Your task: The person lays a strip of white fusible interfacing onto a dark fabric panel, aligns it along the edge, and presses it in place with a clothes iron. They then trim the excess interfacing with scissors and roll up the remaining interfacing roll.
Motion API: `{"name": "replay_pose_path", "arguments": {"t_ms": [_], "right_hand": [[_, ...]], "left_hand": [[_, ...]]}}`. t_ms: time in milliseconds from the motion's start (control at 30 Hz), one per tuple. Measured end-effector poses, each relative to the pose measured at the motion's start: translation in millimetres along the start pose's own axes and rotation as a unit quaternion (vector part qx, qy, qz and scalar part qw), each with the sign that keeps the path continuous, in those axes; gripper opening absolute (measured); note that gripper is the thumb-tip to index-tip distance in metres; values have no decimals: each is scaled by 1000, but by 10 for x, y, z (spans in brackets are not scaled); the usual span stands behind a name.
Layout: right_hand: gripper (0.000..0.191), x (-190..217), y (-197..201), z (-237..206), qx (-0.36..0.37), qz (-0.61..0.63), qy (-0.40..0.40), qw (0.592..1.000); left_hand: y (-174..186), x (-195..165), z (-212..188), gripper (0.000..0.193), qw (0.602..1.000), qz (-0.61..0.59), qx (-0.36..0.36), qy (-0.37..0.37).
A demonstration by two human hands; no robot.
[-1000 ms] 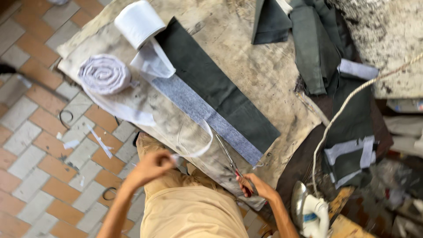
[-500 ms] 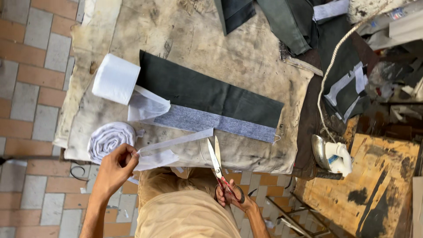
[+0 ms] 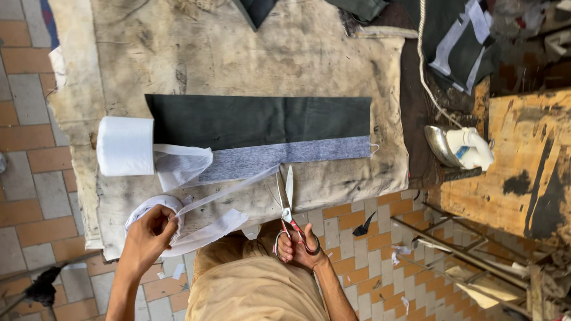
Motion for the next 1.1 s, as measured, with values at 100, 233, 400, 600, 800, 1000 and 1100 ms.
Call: {"name": "replay_pose_path", "arguments": {"t_ms": [100, 233, 400, 600, 800, 1000, 1100], "right_hand": [[79, -9, -7, 5, 3, -8, 1, 1000], [77, -61, -55, -94, 16, -8, -13, 1000], [76, -113, -79, -75, 22, 1, 6, 1000], [73, -5, -109, 87, 56, 32, 40, 997], [73, 87, -78, 139, 43, -17, 50, 998], [71, 162, -41, 150, 21, -35, 60, 997], [69, 213, -33, 141, 9, -45, 75, 996]], "left_hand": [[30, -44, 32, 22, 1000, -4, 6, 16], [64, -157, 52, 25, 1000, 15, 11, 6], [85, -225, 50, 26, 999, 34, 12, 3], [88, -204, 55, 26, 998, 53, 11, 19], [99, -196, 50, 26, 998, 55, 13, 10], [107, -234, 75, 23, 999, 53, 8, -7], [112, -247, 80, 23, 998, 61, 3, 2]]}}
Point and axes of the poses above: each hand's wrist, its own z-axis towards the middle knuckle, its own y-axis out of the back of the hand, x = y × z, the point moved 9 cm from there along z, towards the middle knuckle, and after that the axes turned 9 degrees about x, right-handed, at the moved point
